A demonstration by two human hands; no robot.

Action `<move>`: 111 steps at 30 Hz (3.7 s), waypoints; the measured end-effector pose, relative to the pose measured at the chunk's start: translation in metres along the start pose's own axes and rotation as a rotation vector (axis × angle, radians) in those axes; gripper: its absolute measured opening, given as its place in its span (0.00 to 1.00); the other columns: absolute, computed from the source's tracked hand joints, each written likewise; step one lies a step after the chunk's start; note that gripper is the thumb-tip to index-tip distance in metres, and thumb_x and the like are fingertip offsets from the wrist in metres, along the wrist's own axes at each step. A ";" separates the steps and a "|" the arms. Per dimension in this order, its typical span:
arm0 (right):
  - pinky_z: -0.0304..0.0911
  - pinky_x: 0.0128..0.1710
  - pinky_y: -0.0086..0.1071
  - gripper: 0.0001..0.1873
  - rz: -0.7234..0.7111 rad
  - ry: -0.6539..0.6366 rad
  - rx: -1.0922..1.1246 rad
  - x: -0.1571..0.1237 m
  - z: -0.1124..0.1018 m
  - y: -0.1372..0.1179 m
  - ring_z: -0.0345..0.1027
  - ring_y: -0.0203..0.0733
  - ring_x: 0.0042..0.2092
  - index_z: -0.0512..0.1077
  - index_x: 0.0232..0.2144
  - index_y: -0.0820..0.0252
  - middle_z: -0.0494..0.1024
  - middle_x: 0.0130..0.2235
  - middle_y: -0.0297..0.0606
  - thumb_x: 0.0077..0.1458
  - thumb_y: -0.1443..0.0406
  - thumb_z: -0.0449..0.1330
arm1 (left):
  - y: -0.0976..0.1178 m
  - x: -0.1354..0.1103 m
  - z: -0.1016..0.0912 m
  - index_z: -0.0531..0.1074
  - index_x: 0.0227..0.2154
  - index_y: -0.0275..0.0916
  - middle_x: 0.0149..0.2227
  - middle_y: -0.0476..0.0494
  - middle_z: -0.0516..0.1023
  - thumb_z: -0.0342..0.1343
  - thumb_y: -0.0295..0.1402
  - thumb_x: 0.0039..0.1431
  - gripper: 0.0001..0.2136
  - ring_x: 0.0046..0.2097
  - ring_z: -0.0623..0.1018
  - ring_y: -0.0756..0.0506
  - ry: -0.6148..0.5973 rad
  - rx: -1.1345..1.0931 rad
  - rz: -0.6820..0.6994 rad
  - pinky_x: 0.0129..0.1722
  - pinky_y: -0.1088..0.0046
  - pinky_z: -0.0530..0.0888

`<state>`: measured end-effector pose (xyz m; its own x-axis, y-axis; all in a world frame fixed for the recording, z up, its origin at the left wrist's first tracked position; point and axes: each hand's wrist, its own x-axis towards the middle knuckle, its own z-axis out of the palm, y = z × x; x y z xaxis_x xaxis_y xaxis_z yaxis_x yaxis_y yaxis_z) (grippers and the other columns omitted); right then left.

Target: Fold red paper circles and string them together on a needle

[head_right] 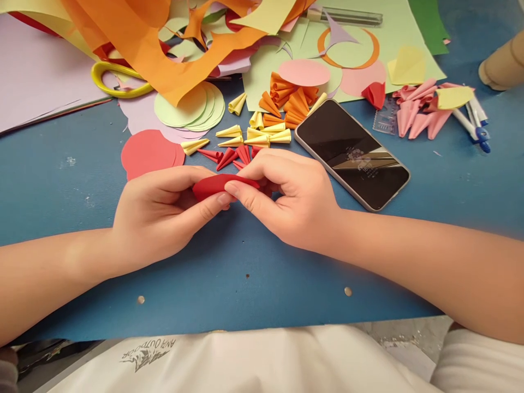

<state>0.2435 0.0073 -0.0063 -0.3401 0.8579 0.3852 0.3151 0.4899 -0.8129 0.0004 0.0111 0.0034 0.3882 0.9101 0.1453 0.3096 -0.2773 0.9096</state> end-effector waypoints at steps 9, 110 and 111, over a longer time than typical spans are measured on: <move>0.71 0.32 0.39 0.11 0.022 -0.039 0.030 0.001 -0.003 -0.001 0.73 0.41 0.30 0.84 0.36 0.52 0.83 0.32 0.34 0.75 0.60 0.75 | -0.001 0.001 0.000 0.88 0.43 0.45 0.38 0.46 0.90 0.77 0.52 0.71 0.16 0.38 0.86 0.42 0.002 -0.084 -0.014 0.39 0.62 0.84; 0.73 0.38 0.41 0.12 -0.147 -0.139 -0.196 0.000 0.006 -0.003 0.74 0.46 0.36 0.69 0.36 0.50 0.80 0.36 0.38 0.66 0.69 0.68 | -0.029 0.015 0.003 0.79 0.36 0.45 0.36 0.51 0.80 0.80 0.46 0.69 0.17 0.38 0.78 0.47 0.218 -0.496 -0.052 0.40 0.64 0.81; 0.75 0.41 0.44 0.11 -0.181 -0.067 -0.255 -0.004 0.010 -0.004 0.78 0.50 0.41 0.71 0.39 0.50 0.83 0.41 0.42 0.67 0.66 0.71 | -0.031 0.015 0.005 0.78 0.38 0.45 0.37 0.51 0.80 0.78 0.48 0.72 0.17 0.40 0.79 0.47 0.223 -0.465 -0.064 0.43 0.63 0.82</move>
<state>0.2351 0.0010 -0.0089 -0.4657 0.7452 0.4773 0.4535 0.6641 -0.5944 0.0008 0.0322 -0.0245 0.1706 0.9784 0.1172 -0.1120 -0.0989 0.9888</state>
